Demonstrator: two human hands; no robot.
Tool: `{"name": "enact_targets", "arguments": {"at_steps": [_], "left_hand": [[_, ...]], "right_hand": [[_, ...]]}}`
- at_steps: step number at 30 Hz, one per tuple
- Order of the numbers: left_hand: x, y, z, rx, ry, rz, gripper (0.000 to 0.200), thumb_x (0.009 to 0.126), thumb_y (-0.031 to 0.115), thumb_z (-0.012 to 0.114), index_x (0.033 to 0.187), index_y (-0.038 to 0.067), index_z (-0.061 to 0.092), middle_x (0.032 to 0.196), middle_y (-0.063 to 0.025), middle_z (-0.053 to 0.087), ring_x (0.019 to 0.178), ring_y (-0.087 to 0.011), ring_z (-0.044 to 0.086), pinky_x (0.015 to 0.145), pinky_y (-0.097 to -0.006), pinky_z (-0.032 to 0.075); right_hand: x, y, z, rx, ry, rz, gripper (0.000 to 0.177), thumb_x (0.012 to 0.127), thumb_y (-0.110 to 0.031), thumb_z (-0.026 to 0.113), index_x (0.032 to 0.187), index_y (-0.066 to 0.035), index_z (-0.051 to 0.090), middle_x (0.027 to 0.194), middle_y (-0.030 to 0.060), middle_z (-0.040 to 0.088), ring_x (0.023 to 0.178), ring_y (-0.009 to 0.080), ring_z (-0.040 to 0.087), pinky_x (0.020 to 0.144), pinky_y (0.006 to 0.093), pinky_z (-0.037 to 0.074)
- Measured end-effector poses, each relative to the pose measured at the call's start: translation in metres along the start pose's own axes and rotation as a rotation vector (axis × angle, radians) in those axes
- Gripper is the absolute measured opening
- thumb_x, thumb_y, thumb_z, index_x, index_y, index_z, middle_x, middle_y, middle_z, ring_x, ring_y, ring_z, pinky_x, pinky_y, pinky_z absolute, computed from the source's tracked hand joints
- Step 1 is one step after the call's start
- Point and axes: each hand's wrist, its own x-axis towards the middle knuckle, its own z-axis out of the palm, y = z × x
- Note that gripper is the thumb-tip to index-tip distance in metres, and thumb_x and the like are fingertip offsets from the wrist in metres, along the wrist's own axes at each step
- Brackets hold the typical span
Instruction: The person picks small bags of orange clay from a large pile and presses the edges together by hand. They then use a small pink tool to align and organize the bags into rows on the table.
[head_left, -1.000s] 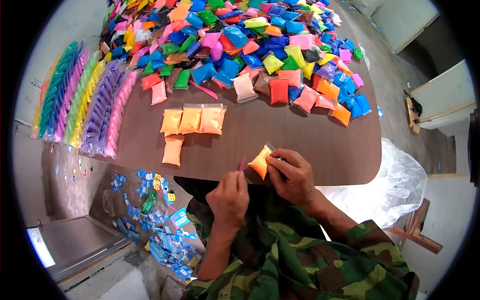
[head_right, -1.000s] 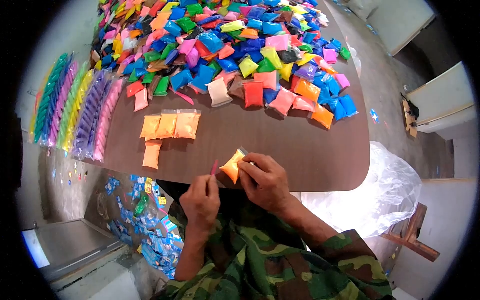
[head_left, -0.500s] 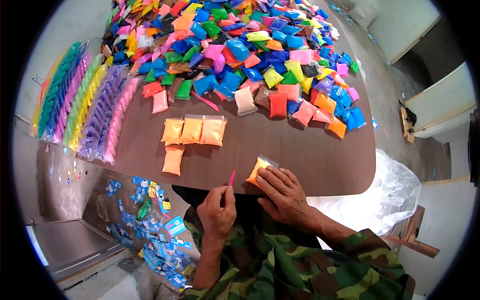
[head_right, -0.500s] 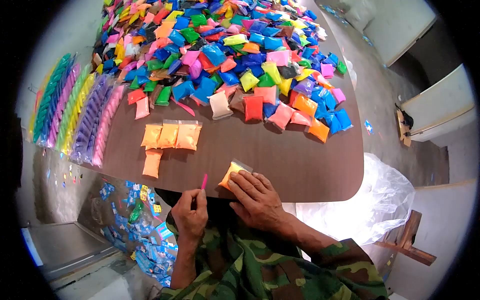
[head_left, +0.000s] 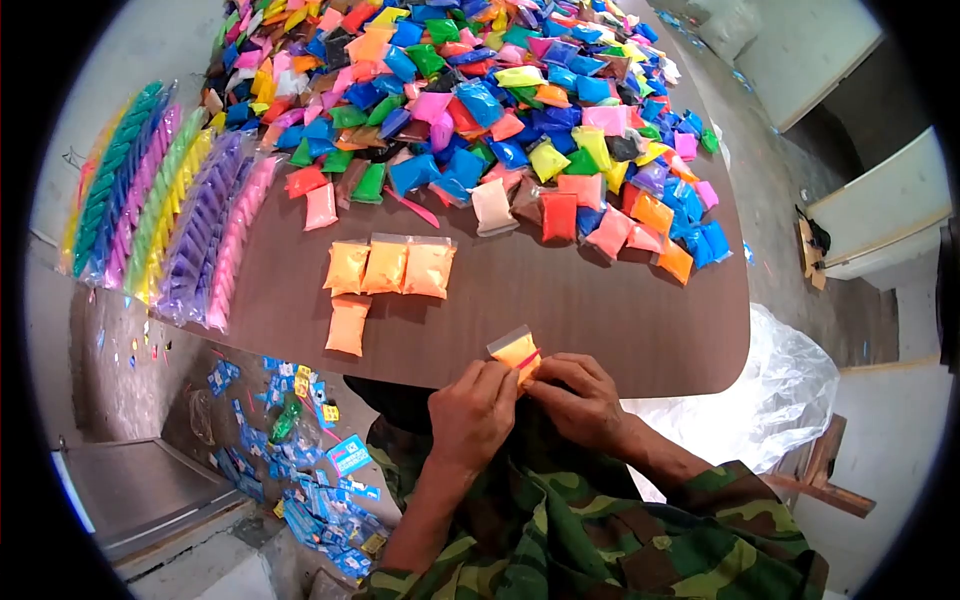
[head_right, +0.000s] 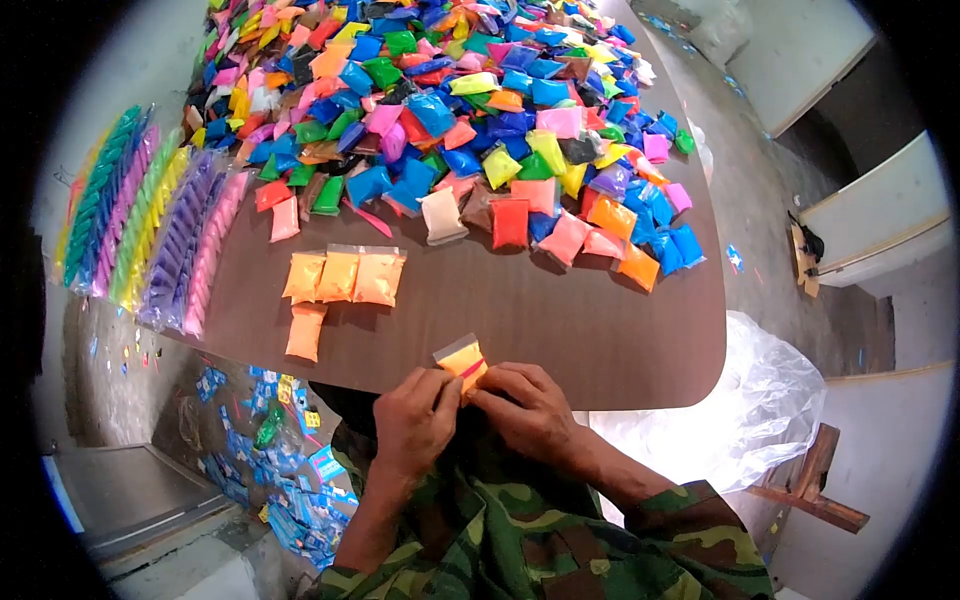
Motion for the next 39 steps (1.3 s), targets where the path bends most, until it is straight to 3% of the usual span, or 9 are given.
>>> {"name": "enact_targets", "arguments": {"at_steps": [8, 12, 15, 18, 25, 28, 32, 33, 39], "left_hand": [[0.027, -0.02, -0.017, 0.171, 0.105, -0.064, 0.01, 0.094, 0.007, 0.075, 0.088, 0.002, 0.068, 0.084, -0.0163, 0.07, 0.077, -0.0404, 0.069, 0.065, -0.0455, 0.054], [0.014, -0.024, -0.024, -0.016, 0.128, -0.094, 0.01, 0.096, 0.006, 0.076, 0.092, -0.001, 0.07, 0.078, -0.0126, 0.069, 0.065, -0.0224, 0.065, 0.061, -0.0351, 0.05], [0.006, -0.022, -0.024, -0.154, 0.141, -0.214, 0.01, 0.095, 0.006, 0.078, 0.092, 0.0, 0.07, 0.079, -0.0142, 0.069, 0.065, -0.0251, 0.067, 0.062, -0.0349, 0.052], [0.002, -0.021, -0.026, -0.199, 0.192, -0.225, 0.01, 0.096, 0.005, 0.077, 0.093, -0.001, 0.07, 0.076, -0.0125, 0.068, 0.064, -0.018, 0.063, 0.061, -0.0321, 0.05], [-0.006, -0.007, -0.022, -0.237, 0.158, -0.227, 0.012, 0.1, 0.009, 0.075, 0.101, -0.003, 0.073, 0.081, -0.0042, 0.072, 0.072, -0.0064, 0.062, 0.066, -0.0248, 0.052], [-0.005, 0.004, -0.007, -0.3, 0.136, -0.207, 0.013, 0.1, 0.009, 0.076, 0.106, -0.003, 0.074, 0.084, -0.0056, 0.075, 0.075, -0.0075, 0.066, 0.069, -0.0264, 0.055], [-0.005, 0.009, 0.024, -0.143, 0.075, -0.057, 0.015, 0.098, 0.006, 0.076, 0.112, 0.001, 0.075, 0.089, -0.0159, 0.076, 0.075, -0.0208, 0.075, 0.069, -0.0325, 0.058], [-0.003, 0.01, 0.029, -0.118, 0.086, 0.016, 0.015, 0.093, 0.007, 0.078, 0.108, 0.007, 0.073, 0.093, -0.0157, 0.075, 0.079, -0.0374, 0.074, 0.068, -0.0401, 0.06], [0.012, -0.009, 0.025, 0.079, 0.097, 0.015, 0.01, 0.095, 0.007, 0.076, 0.104, 0.004, 0.074, 0.091, -0.0163, 0.075, 0.078, -0.0355, 0.074, 0.067, -0.0408, 0.058]], "right_hand": [[0.005, -0.001, 0.0, 0.032, -0.023, 0.014, 0.039, 0.078, -0.012, 0.088, 0.115, -0.009, 0.074, 0.116, 0.0082, 0.068, 0.109, 0.0289, 0.068, 0.092, 0.0405, 0.053], [0.015, -0.013, 0.0, -0.071, -0.042, 0.098, 0.042, 0.078, -0.017, 0.089, 0.116, -0.011, 0.073, 0.119, 0.0073, 0.067, 0.111, 0.0286, 0.067, 0.092, 0.0398, 0.052], [0.015, -0.009, 0.005, -0.107, -0.032, 0.096, 0.048, 0.072, -0.02, 0.094, 0.114, -0.009, 0.074, 0.118, 0.009, 0.069, 0.106, 0.0277, 0.068, 0.089, 0.0394, 0.053], [0.014, -0.008, 0.0, -0.02, 0.031, 0.094, 0.039, 0.083, -0.017, 0.087, 0.118, -0.009, 0.072, 0.115, 0.0095, 0.069, 0.097, 0.03, 0.07, 0.082, 0.039, 0.055], [0.017, -0.005, 0.0, 0.174, 0.294, 0.549, 0.021, 0.093, -0.009, 0.079, 0.112, -0.002, 0.073, 0.101, 0.016, 0.074, 0.079, 0.0319, 0.072, 0.07, 0.0386, 0.059], [0.02, -0.001, -0.012, -0.157, 0.14, 0.389, 0.021, 0.092, -0.011, 0.08, 0.112, -0.004, 0.075, 0.103, 0.0141, 0.075, 0.083, 0.0313, 0.072, 0.073, 0.0383, 0.059], [0.017, 0.002, -0.008, -0.161, 0.202, 0.412, 0.021, 0.088, -0.011, 0.083, 0.108, -0.006, 0.077, 0.1, 0.0115, 0.073, 0.088, 0.0308, 0.071, 0.074, 0.0393, 0.058], [0.017, 0.001, -0.008, -0.142, 0.213, 0.409, 0.021, 0.086, -0.009, 0.083, 0.106, -0.006, 0.077, 0.099, 0.0114, 0.073, 0.088, 0.0312, 0.071, 0.073, 0.0398, 0.058], [0.01, 0.008, -0.007, -0.119, 0.182, 0.33, 0.018, 0.087, -0.014, 0.085, 0.102, -0.007, 0.078, 0.098, 0.0098, 0.072, 0.085, 0.0277, 0.069, 0.07, 0.0373, 0.058]]}}
